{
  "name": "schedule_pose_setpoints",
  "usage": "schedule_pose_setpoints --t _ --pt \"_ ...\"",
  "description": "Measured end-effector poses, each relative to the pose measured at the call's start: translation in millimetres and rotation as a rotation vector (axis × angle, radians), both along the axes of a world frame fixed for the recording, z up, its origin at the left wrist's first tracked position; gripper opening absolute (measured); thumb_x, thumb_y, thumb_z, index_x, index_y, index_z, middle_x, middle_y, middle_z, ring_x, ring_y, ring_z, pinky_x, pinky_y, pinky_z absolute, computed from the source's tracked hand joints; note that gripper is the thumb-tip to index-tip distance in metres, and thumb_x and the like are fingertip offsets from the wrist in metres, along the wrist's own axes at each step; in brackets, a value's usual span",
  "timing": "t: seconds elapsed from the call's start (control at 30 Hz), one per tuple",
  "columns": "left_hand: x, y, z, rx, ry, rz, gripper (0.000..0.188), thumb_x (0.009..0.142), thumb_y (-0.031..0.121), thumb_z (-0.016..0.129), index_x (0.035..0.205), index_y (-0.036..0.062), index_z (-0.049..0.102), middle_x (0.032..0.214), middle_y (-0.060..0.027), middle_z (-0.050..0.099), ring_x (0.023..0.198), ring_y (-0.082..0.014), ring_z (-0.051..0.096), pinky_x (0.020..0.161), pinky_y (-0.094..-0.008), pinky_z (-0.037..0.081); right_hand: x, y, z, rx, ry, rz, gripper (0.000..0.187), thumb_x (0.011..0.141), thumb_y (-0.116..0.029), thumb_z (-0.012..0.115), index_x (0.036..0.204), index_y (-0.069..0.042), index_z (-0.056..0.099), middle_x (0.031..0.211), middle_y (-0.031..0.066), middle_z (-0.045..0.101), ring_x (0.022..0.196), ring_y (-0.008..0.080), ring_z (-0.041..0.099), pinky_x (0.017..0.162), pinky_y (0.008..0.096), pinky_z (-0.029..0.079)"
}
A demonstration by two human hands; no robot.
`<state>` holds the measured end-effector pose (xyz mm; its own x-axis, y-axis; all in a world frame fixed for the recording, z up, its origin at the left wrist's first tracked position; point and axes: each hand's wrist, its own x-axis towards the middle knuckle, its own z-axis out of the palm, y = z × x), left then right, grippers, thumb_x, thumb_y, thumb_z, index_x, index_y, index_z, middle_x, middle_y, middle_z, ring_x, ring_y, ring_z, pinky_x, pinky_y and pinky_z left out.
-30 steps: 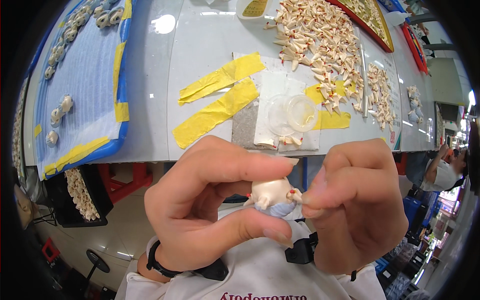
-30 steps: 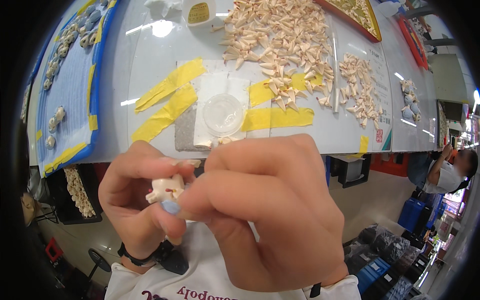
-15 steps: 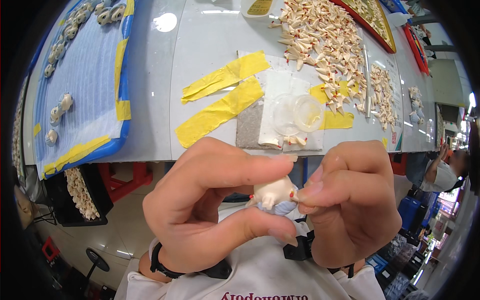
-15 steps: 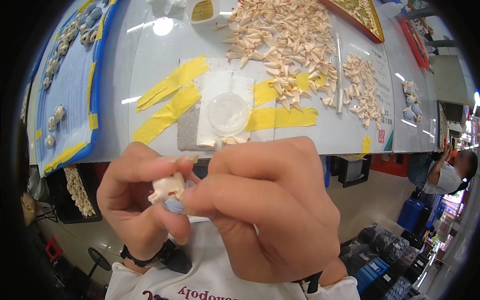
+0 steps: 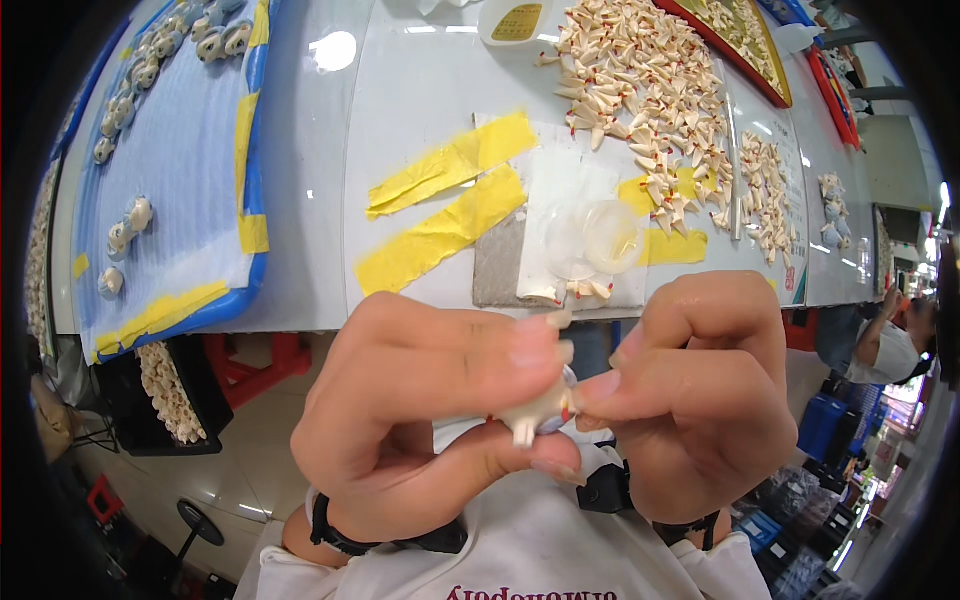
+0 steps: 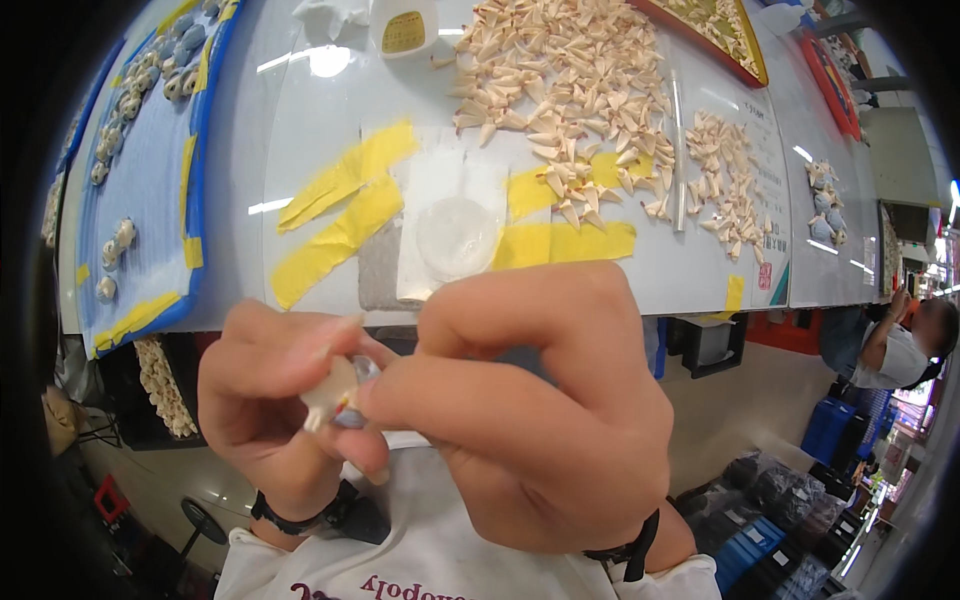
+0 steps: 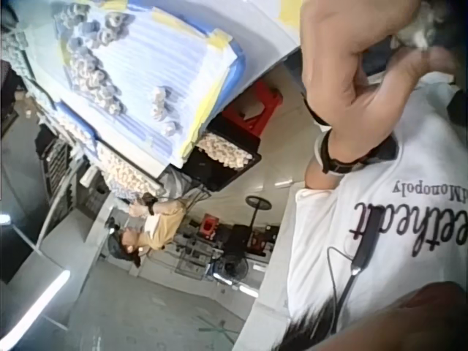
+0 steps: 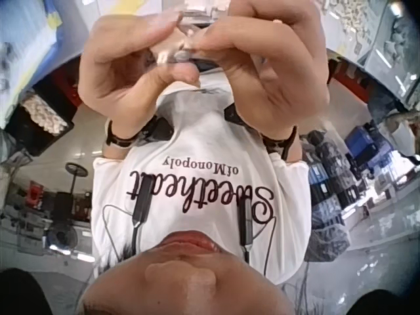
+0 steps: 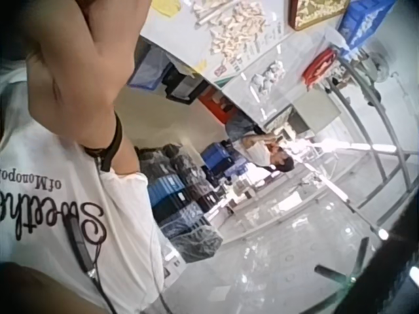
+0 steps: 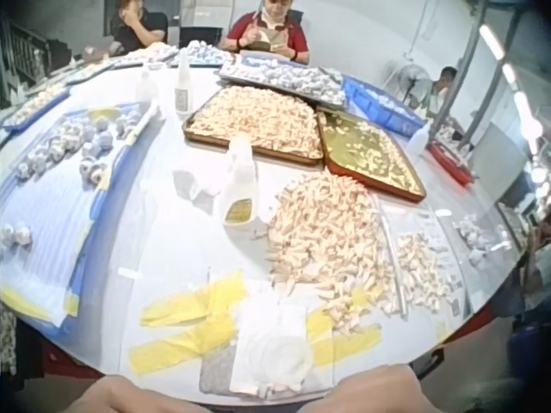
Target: The person assembles small figurines by hand, picking up small white components and attaching them to the heads of blue and white figures. The person works at a table with trays of parts and finished items, placing completed figurines onto a blue tray.
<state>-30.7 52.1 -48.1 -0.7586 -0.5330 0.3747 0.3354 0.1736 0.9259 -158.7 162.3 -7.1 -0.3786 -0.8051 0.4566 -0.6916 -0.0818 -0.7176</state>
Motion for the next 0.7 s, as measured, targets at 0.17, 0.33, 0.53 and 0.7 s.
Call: schedule_pose_setpoints --t 0.17,0.33,0.53,0.7 --pt "-4.3 -2.6 4.2 -0.045 0.111 -0.064 0.043 0.063 0.018 0.077 0.093 0.0083 0.048 0.098 -0.0149 0.049 0.085 -0.0262 0.058 0.071 -0.0320 0.051 1.1 2.8 4.1 0.004 -0.068 0.014 0.022 0.063 0.002 0.066 0.080 -0.009 0.057 0.072 0.0055 0.047 0.060 0.0125 0.043 0.054 0.0216 0.035" --pt "-4.7 3.5 3.4 0.072 0.133 -0.084 0.041 0.063 0.017 0.077 0.092 0.0086 0.048 0.098 -0.0158 0.050 0.092 -0.0284 0.056 0.074 -0.0337 0.050 -5.2 9.1 1.4 -0.005 -0.042 0.081 0.024 0.067 -0.004 0.069 0.086 -0.008 0.055 0.076 0.0064 0.049 0.065 0.0135 0.046 0.057 0.0231 0.038" --pt "-11.7 5.7 8.8 -0.062 0.153 0.058 0.041 0.059 0.005 0.078 0.092 0.0036 0.054 0.094 -0.0177 0.059 0.085 -0.0266 0.060 0.070 -0.0325 0.051 0.7 12.7 2.2 0.045 -0.545 0.144 0.056 0.070 -0.015 0.073 0.111 0.004 0.041 0.100 0.0165 0.054 0.087 0.0197 0.055 0.078 0.0280 0.044" --pt "-13.9 8.0 21.1 -0.601 0.027 0.175 0.040 0.064 0.008 0.074 0.098 0.0042 0.052 0.095 -0.0114 0.061 0.087 -0.0249 0.057 0.071 -0.0297 0.048 -3.5 23.5 24.3 0.215 -0.854 0.119 0.050 0.071 0.002 0.066 0.115 0.004 0.042 0.102 0.0152 0.054 0.090 0.0180 0.057 0.077 0.0279 0.046"
